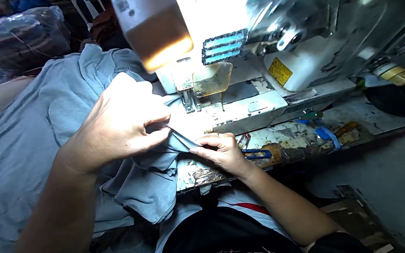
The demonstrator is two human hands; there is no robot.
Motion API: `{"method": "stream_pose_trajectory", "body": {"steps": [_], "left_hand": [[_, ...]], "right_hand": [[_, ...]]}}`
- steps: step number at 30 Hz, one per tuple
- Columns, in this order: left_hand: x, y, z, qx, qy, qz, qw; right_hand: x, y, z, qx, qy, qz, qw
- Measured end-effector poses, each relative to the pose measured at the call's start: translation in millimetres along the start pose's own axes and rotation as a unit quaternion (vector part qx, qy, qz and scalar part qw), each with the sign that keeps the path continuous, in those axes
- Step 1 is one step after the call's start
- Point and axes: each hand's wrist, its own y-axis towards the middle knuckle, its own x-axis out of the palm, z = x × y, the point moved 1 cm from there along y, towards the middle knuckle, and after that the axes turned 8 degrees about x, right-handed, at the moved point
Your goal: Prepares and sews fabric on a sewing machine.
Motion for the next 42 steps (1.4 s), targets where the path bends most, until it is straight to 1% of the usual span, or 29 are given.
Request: {"method": "stream_pose_trajectory", "body": {"steps": [4, 10, 12, 15, 18, 22, 27, 30, 32, 33, 35, 37, 39, 42], "left_hand": [[1.1, -0.7, -5.9, -0.017, -0.003, 0.006, 1.000], [-8.8, 0.7, 5.4, 0.013, -0.042, 0.010, 0.999], [-3.6, 1.4, -1.0, 0.008, -0.050, 0.010, 0.999], [3.6, -1.4, -13.7, -0.021, -0.050, 0.018, 0.998], [-0.3, -1.2, -8.1, -0.004, -0.057, 0.009, 0.998], [0.8, -1.7, -8.5, -0.007, -0.045, 0.006, 0.999], [-3.0, -1.3, -3.1, 0.000, -0.054, 0.013, 0.998], [-3.5, -4.3, 5.5, -0.003, -0.039, 0.027, 0.999], [6.7, -9.6, 26.4, -0.016, -0.011, 0.057, 0.998], [18.7, -14.3, 39.6, -0.026, -0.005, 0.071, 0.997], [53.2, -29.7, 59.6, -0.050, 0.003, 0.070, 0.996], [79.1, -44.0, 64.6, -0.081, 0.015, 0.086, 0.993], [82.4, -45.8, 64.8, -0.099, 0.027, 0.109, 0.989], [74.7, -39.6, 65.1, -0.115, 0.047, 0.094, 0.988]], "right_hand": [[0.7, 1.5, -4.3, 0.002, 0.022, -0.007, 1.000], [-0.4, -0.3, -4.4, 0.006, 0.056, -0.012, 0.998], [0.0, -1.3, -1.8, 0.004, 0.059, -0.010, 0.998], [0.5, -1.3, 0.1, 0.005, 0.059, -0.011, 0.998], [-0.8, -0.1, 0.1, -0.003, 0.057, -0.014, 0.998], [-2.0, 0.6, -0.7, -0.008, 0.055, -0.017, 0.998], [-2.6, 0.7, -3.0, -0.005, 0.049, -0.014, 0.999], [-1.3, -1.2, -5.2, -0.001, 0.053, -0.011, 0.999], [-0.8, -9.3, -11.4, 0.013, 0.048, -0.008, 0.999], [-0.5, -15.0, -14.9, 0.020, 0.045, -0.003, 0.999], [1.9, -26.7, -20.4, 0.018, 0.044, 0.009, 0.999], [3.6, -34.0, -24.9, 0.010, 0.040, 0.017, 0.999], [2.7, -35.7, -28.0, 0.008, 0.038, 0.021, 0.999], [3.8, -33.9, -27.6, -0.003, 0.029, 0.028, 0.999]]}}
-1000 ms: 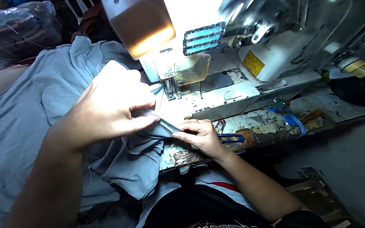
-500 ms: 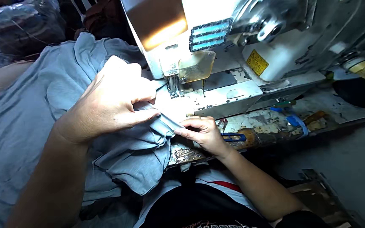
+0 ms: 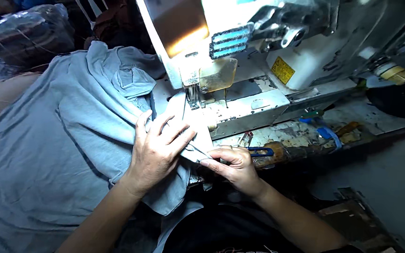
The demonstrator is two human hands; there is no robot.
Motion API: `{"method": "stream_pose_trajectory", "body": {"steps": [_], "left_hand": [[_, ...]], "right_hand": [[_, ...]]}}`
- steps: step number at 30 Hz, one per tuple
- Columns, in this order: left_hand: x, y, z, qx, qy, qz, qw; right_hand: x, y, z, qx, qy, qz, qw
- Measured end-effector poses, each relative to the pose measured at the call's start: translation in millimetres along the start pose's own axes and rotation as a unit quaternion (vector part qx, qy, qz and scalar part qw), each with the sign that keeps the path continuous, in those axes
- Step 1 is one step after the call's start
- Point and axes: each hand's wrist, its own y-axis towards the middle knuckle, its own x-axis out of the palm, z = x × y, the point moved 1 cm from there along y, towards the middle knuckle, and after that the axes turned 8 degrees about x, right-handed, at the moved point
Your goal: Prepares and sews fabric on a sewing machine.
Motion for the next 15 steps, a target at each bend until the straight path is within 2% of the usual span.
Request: {"method": "stream_pose_trajectory", "body": {"steps": [6, 8, 10, 12, 14, 15], "left_hand": [[-0.5, 25.0, -15.7, -0.026, 0.015, -0.030, 0.999], [3.3, 25.3, -5.4, -0.063, 0.007, -0.015, 0.998], [12.8, 12.3, 19.7, -0.114, -0.006, 0.027, 0.993], [34.3, -6.2, 35.3, -0.145, -0.014, 0.080, 0.986], [61.1, -16.6, 29.2, -0.134, -0.006, 0.161, 0.978], [72.0, -17.9, 23.3, -0.120, 0.004, 0.201, 0.972]], "right_hand": [[3.0, 27.6, 13.8, -0.007, -0.035, 0.045, 0.998], [-1.6, 34.6, 12.5, -0.011, -0.034, 0.032, 0.999], [-15.4, 32.5, 2.0, -0.059, -0.047, 0.014, 0.997], [-46.6, 23.0, -12.1, -0.126, -0.073, 0.045, 0.988], [-107.1, 15.6, -25.5, -0.172, -0.135, 0.147, 0.965], [-147.1, 16.5, -30.0, -0.165, -0.139, 0.201, 0.955]]}}
